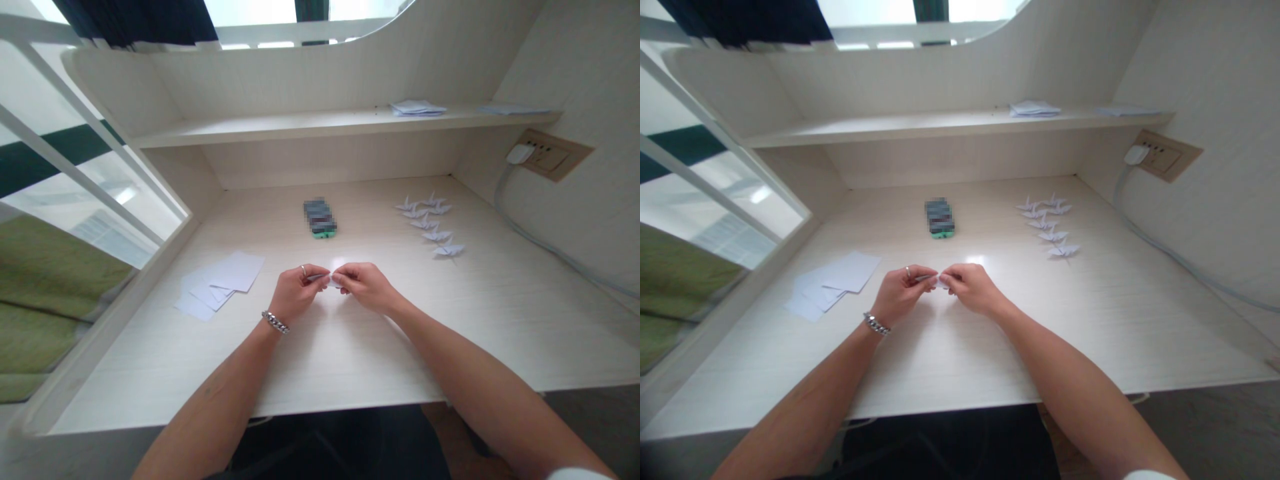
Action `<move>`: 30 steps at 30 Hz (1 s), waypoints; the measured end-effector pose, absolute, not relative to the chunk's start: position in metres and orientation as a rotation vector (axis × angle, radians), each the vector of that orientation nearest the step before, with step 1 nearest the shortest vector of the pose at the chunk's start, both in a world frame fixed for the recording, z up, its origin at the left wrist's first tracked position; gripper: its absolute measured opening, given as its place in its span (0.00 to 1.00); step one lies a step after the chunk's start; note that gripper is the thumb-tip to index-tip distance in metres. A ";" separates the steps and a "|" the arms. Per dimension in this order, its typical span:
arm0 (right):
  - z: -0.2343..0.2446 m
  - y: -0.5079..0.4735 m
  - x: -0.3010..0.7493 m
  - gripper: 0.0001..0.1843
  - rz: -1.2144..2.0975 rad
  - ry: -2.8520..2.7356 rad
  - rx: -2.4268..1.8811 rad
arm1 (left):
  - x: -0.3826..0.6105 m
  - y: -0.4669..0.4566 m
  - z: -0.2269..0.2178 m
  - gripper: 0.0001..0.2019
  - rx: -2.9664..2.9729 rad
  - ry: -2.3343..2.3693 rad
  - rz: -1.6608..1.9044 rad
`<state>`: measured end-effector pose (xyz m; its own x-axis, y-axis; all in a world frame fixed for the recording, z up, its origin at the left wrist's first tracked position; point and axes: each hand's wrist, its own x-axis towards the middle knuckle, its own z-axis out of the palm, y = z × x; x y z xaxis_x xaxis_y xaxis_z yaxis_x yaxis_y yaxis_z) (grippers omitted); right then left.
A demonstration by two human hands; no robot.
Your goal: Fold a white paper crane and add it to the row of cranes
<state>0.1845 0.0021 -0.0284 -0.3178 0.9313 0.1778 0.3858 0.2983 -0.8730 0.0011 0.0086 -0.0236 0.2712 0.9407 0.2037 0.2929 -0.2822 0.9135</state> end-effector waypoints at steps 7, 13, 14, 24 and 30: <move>-0.029 0.002 0.183 0.13 0.952 -1.881 -1.173 | 0.004 0.005 -0.019 0.07 1.780 1.237 0.993; -0.026 -0.002 0.180 0.14 0.862 -1.922 -1.178 | 0.003 0.005 -0.020 0.08 1.888 1.283 0.935; -0.024 -0.003 0.180 0.14 0.845 -1.932 -1.178 | 0.003 0.006 -0.020 0.09 1.898 1.291 0.925; -0.026 0.001 0.182 0.14 0.939 -1.848 -1.168 | 0.002 0.015 -0.026 0.13 1.564 1.122 0.954; -0.027 0.000 0.181 0.10 0.889 -1.855 -1.174 | 0.002 0.009 -0.020 0.10 1.868 1.269 0.857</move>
<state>0.1812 -0.0005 -0.0269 -0.2938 0.9283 0.2280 0.4039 0.3368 -0.8506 0.0018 0.0095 -0.0203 0.2975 0.9457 0.1305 0.4748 -0.2652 0.8392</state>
